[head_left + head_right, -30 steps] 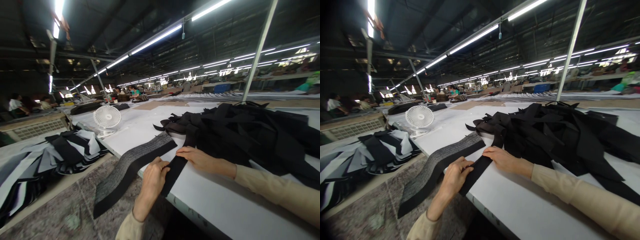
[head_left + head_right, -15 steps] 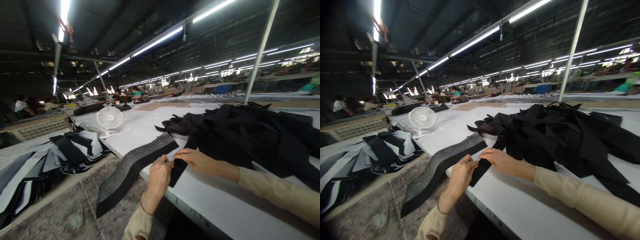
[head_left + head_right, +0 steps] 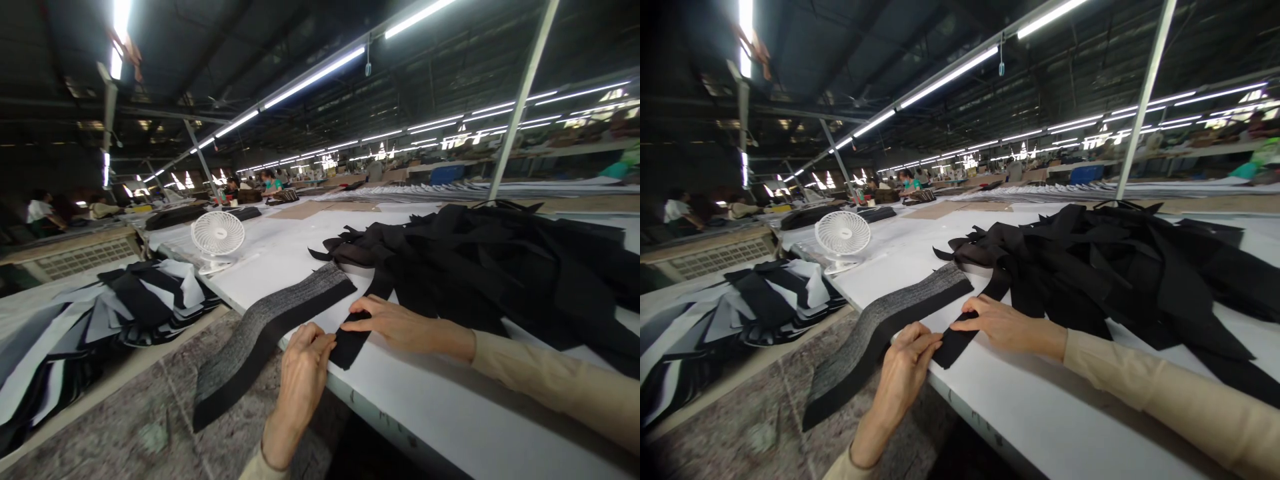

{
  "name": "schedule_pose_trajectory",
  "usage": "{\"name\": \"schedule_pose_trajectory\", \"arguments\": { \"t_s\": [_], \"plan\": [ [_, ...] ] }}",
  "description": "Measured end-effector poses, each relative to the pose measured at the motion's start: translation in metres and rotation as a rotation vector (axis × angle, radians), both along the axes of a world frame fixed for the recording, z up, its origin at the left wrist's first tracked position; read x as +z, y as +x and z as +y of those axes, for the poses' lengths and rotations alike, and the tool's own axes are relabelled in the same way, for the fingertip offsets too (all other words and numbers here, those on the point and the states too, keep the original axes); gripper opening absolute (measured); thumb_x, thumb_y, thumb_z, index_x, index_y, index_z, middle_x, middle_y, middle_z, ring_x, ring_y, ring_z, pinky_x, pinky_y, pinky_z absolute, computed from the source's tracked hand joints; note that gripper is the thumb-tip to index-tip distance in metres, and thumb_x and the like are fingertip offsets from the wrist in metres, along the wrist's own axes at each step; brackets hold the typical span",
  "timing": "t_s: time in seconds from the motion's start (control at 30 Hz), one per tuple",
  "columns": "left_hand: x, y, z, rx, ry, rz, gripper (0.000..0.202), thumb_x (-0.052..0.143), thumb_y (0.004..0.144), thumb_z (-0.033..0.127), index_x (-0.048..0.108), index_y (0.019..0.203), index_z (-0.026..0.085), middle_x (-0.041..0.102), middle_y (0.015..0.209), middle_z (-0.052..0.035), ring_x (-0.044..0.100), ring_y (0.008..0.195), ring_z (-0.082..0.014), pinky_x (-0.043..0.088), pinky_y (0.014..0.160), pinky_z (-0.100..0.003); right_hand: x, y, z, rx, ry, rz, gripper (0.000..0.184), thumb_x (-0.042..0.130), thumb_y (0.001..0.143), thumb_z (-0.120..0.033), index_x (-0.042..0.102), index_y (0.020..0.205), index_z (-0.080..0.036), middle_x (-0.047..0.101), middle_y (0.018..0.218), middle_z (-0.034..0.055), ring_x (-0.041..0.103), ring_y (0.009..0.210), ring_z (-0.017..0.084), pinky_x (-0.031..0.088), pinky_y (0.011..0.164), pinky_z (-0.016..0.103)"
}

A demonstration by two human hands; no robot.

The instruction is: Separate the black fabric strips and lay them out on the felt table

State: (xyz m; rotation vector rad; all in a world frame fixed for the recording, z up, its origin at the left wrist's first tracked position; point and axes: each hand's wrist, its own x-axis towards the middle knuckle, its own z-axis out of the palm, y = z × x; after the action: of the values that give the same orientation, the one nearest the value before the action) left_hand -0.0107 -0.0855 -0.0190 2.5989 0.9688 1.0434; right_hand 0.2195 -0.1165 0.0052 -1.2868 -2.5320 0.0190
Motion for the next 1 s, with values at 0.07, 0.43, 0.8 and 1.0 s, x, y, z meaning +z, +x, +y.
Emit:
{"name": "schedule_pose_trajectory", "arguments": {
  "t_s": [0.07,0.43,0.8,1.0],
  "plan": [
    [0.001,0.002,0.0,0.011,-0.001,0.027,0.023,0.048,0.089,0.018,0.071,0.089,0.02,0.058,0.077,-0.0033,0.054,0.077,-0.017,0.044,0.071,-0.029,0.002,-0.004,-0.001,-0.032,0.045,-0.007,0.071,0.036,0.066,0.008,0.059,0.124,-0.027,0.048,0.13,0.0091,0.043,0.117,0.024,0.04,0.097,0.044],
    [0.011,-0.015,0.007,-0.103,-0.294,-0.225,0.028,0.045,0.092,0.035,0.068,0.092,0.019,0.063,0.082,-0.0029,0.058,0.077,-0.0149,0.046,0.071,-0.026,0.005,-0.029,-0.009,-0.005,-0.087,0.232,0.048,0.038,0.082,-0.001,0.059,0.121,-0.018,0.057,0.12,0.0075,0.052,0.107,0.018,0.043,0.097,0.033],
    [-0.001,-0.005,-0.009,0.076,0.017,-0.072,0.022,0.045,0.089,0.015,0.062,0.075,0.018,0.056,0.074,-0.0025,0.052,0.076,-0.0168,0.04,0.072,-0.031,-0.001,-0.025,-0.005,0.012,-0.071,0.17,0.061,0.036,0.073,0.005,0.057,0.125,-0.019,0.054,0.119,0.0081,0.048,0.108,0.018,0.042,0.097,0.035],
    [-0.005,-0.021,-0.005,0.003,0.077,0.013,0.025,0.043,0.092,0.022,0.067,0.087,0.021,0.057,0.079,-0.0027,0.049,0.077,-0.017,0.037,0.07,-0.032,-0.003,-0.025,-0.005,0.042,-0.049,0.098,0.07,0.035,0.068,0.009,0.058,0.125,-0.026,0.048,0.117,0.0088,0.045,0.11,0.019,0.041,0.096,0.035]
  ]
}}
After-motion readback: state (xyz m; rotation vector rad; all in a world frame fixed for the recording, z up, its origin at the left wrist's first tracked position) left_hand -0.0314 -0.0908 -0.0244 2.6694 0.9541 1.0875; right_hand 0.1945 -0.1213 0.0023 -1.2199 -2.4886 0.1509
